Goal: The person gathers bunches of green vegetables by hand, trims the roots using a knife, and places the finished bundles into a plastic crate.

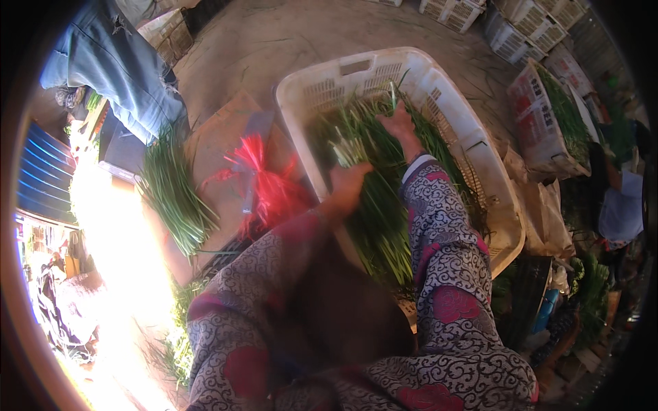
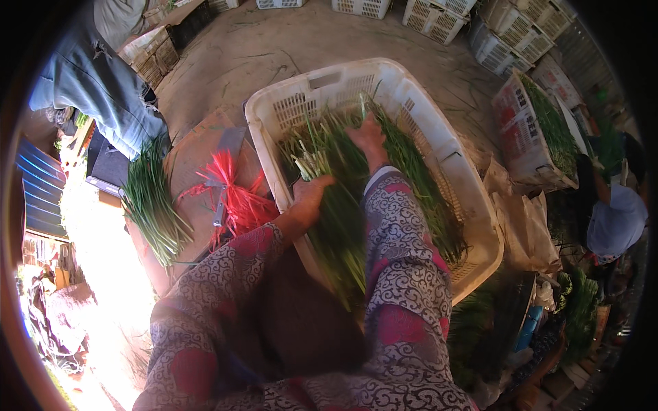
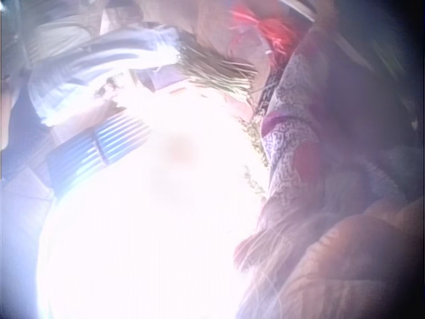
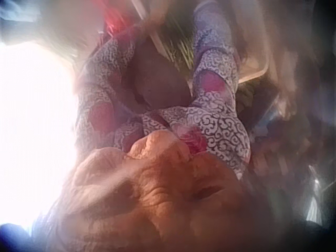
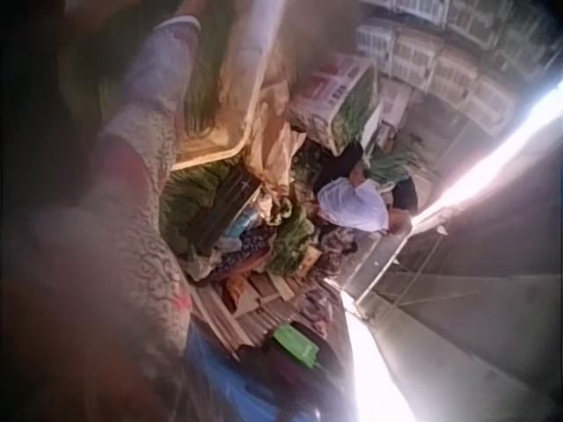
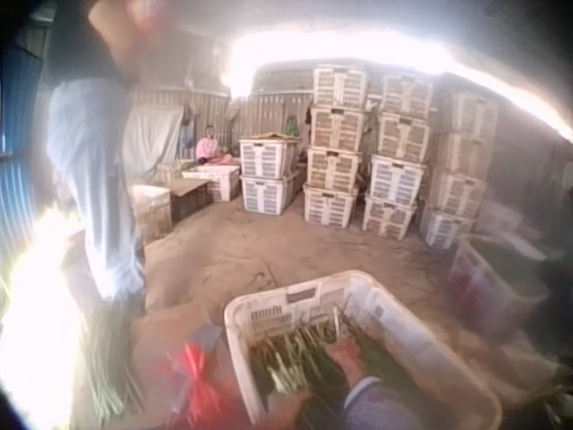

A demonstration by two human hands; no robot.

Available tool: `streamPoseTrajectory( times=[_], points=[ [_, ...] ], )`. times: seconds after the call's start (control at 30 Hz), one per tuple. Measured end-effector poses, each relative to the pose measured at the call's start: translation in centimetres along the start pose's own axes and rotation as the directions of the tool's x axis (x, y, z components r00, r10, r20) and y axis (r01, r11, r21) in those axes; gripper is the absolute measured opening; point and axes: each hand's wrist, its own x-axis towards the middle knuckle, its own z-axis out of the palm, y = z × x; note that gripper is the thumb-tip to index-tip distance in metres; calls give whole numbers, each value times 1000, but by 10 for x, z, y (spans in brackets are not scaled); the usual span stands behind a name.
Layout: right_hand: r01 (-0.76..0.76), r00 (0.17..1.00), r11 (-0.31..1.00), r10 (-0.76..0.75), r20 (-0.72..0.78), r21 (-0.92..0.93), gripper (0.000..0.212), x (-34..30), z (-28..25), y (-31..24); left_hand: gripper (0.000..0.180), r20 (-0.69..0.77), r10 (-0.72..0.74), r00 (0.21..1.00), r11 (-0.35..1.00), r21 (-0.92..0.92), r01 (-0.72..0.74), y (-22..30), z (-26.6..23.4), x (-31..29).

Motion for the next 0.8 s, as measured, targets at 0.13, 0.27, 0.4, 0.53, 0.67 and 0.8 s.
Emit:
streamPoseTrajectory(
  times=[0.13, 0.27, 0.4, 0.53, 0.67, 0.8],
  points=[
    [112, 985, 962, -74, -158, 249, 41, 62, 7, 63, 45, 121, 193, 974, 978, 53, -201, -18, 15, 14],
    [374, 864, 895, -241, -441, 244, 22, 19, -58, -23, 39, -120, -109, 987, 993, -52, 104, -4, 0, 5],
    [618, 598, 784, -424, -680, 55, 18, -15, -129, -75, 33, 7, -142, 990, 969, -202, 141, -36, -4, 37],
    [72, 997, 801, -75, -19, 595, 24, 20, -108, -20, 30, -10, -137, 990, 989, -51, 137, -14, 17, 17],
    [105, 943, 584, 199, -268, 805, 26, 20, -87, -9, 28, -81, -64, 995, 995, -76, 58, -30, 9, 31],
    [540, 728, 554, 69, -682, 633, 26, 30, -136, -33, 26, -85, -88, 993, 994, -77, 82, -49, 9, 43]
  ],
)
